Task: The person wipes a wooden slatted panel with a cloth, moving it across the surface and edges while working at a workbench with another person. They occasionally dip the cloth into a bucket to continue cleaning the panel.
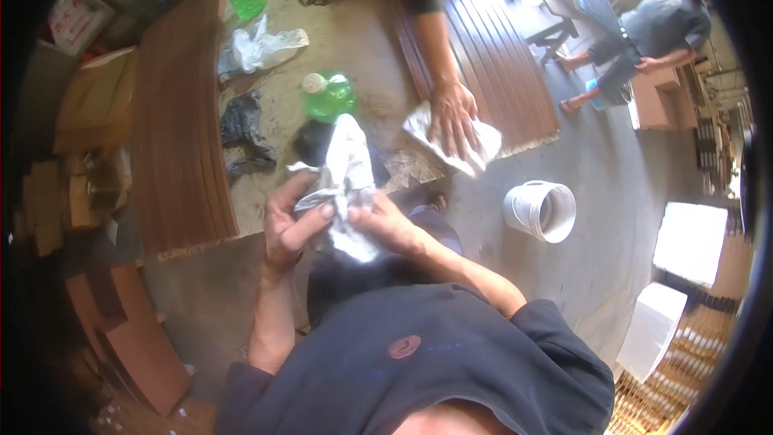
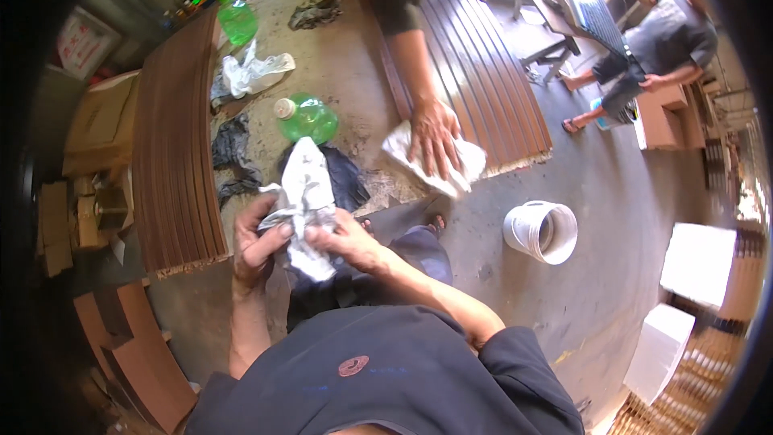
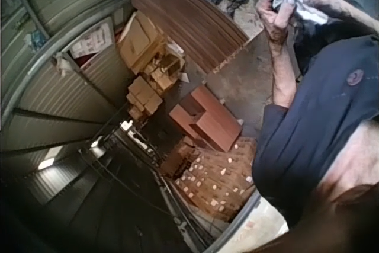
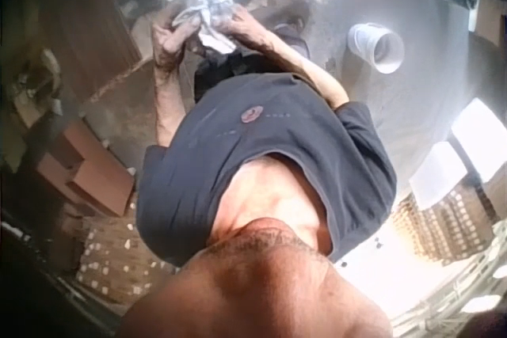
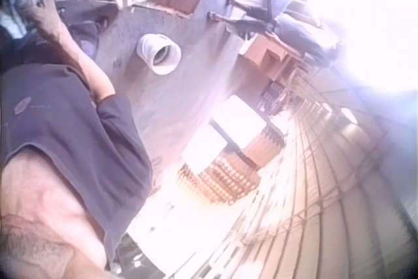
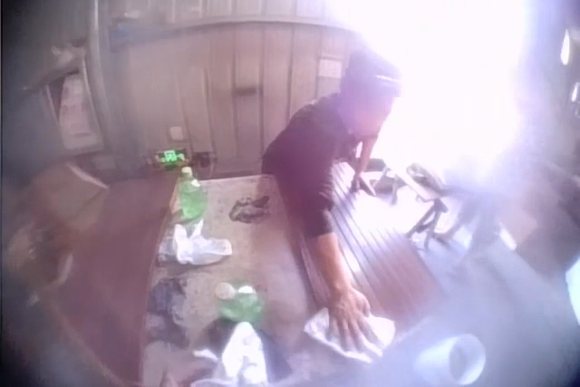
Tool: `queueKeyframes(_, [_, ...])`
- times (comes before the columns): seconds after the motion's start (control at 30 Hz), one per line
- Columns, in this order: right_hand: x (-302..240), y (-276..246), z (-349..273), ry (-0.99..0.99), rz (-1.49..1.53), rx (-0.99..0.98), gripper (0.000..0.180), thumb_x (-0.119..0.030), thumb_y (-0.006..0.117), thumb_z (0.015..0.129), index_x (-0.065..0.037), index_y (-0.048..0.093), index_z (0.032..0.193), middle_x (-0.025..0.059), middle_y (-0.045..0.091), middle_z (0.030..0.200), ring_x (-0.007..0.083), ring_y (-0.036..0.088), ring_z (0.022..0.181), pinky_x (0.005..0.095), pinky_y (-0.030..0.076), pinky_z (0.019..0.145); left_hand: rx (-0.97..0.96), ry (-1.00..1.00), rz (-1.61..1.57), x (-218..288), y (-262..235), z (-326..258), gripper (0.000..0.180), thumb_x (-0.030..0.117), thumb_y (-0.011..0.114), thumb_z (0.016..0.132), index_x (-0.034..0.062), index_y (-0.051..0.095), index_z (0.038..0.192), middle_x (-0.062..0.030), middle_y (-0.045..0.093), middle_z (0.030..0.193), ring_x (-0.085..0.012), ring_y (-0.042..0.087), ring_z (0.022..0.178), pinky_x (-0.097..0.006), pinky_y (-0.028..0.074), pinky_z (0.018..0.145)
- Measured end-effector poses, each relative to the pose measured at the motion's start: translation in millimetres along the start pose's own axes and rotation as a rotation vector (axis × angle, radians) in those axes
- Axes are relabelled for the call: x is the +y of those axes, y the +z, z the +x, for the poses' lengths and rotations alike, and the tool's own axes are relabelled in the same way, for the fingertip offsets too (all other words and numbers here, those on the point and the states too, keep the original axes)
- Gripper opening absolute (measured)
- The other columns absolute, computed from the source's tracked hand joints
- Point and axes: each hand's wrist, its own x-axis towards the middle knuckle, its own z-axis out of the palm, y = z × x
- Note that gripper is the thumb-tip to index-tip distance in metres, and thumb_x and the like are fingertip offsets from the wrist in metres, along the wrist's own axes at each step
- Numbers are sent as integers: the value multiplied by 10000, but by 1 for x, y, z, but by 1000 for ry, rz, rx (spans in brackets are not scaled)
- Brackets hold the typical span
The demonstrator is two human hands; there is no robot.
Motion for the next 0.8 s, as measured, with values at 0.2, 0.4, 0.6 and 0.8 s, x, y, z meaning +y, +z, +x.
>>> queueKeyframes(0.2, [5, -69, -80, -107, 169, 598, 394, -242, 670, 1073, 33, 686, 1356, 91, 765, 1189, 194, 724, 1078, 343, 566, 960, -202, -113, 118, -61, 58, 40, 413, 98, 802, 921, -46, 699, 1294, -60, 768, 1155, -139, 697, 1041, -293, 549, 951])
queueKeyframes(0.4, [-29, -93, -135, -402, 159, 807, 525, -362, 601, 1108, -7, 563, 1493, 139, 683, 1349, 242, 674, 1230, 389, 558, 1036, -188, -89, 176, -114, 139, 61, 415, 64, 772, 975, -72, 671, 1354, -86, 772, 1174, -151, 710, 1072, -303, 567, 977])
queueKeyframes(0.6, [-42, -147, -166, -207, -178, 879, 604, -331, 816, 967, 15, 640, 1430, 99, 719, 1284, 206, 664, 1175, 373, 526, 1036, -675, 92, 370, -101, 213, 97, 513, 64, 738, 942, -49, 619, 1428, -174, 703, 1347, -249, 683, 1214, -365, 553, 1036])
queueKeyframes(0.8, [-79, -252, -220, -240, -247, 1115, 371, -314, 705, 1046, -6, 703, 1254, 20, 708, 1016, 115, 626, 881, 293, 501, 774, 40, 130, 599, -167, 220, 145, 506, 205, 704, 1020, 4, 624, 1478, -207, 717, 1393, -329, 689, 1265, -422, 542, 1097])
